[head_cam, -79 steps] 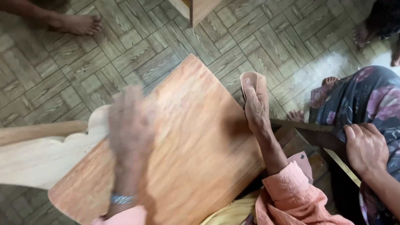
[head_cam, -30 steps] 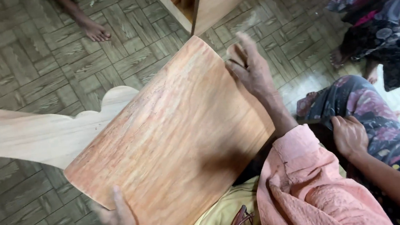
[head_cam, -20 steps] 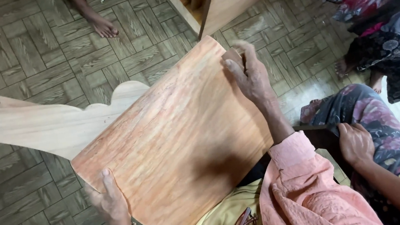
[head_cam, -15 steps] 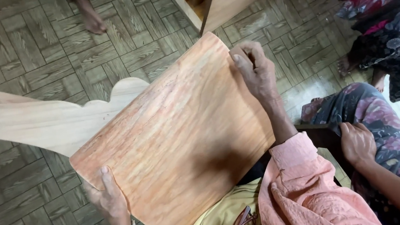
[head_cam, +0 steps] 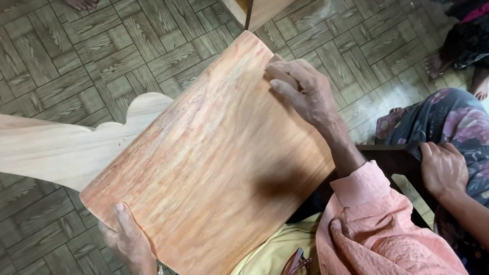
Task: The person holds a large, light-colored wooden board on their lap and smooths its surface using a small piece of sandpaper. They rub the sandpaper back and forth across the wood, occasionally pausing to feel the texture with their hands.
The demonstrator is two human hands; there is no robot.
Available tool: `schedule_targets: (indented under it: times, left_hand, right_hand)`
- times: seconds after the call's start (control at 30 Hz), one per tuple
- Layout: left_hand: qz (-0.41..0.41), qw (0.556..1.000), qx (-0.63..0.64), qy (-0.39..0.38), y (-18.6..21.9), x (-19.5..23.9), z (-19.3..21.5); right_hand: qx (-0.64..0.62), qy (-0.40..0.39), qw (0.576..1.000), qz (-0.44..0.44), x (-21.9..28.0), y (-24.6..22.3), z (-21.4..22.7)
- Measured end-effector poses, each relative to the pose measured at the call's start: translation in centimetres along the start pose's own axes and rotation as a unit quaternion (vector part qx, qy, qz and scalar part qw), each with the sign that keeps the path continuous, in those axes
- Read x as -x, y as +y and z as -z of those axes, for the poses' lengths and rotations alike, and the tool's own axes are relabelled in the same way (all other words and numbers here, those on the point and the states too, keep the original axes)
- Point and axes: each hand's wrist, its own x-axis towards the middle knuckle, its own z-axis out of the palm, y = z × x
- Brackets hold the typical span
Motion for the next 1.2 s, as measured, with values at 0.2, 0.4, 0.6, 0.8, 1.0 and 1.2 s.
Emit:
schedule_targets:
  times: [0.2,0.4,0.6,0.8,1.0,1.2]
  left_hand:
    - [-0.009,1.0,0.02,0.007,-1.2,-0.2,-0.2]
    - [0.02,1.0,-0.014,0.013,-0.8,-0.1,-0.1]
    - [-0.03,0.999,0.041,-0.002,-0.7,-0.2,-0.1]
    - [-0.09,0.99,0.109,-0.016,-3.0,-1.0,-0.4]
    - [-0.075,0.995,0.068,-0.002,-1.8,-0.6,-0.1]
    - [-0.072,0.997,0.033,0.025,-4.7,-1.2,-0.3]
  right_hand:
    - [-0.005,0.021,0.993,0.113,-1.8,1.0,0.2]
    - [0.003,0.014,1.0,0.012,-2.5,2.5,-0.5]
    - [0.138,-0.034,0.989,-0.039,-0.7,0.2,-2.1]
    - [0.158,-0.034,0.987,0.0,3.3,0.2,-0.7]
    - [0.254,-0.013,0.958,0.132,3.5,2.9,-0.7]
    - [0.202,0.041,0.977,0.057,-0.9,0.8,-3.8]
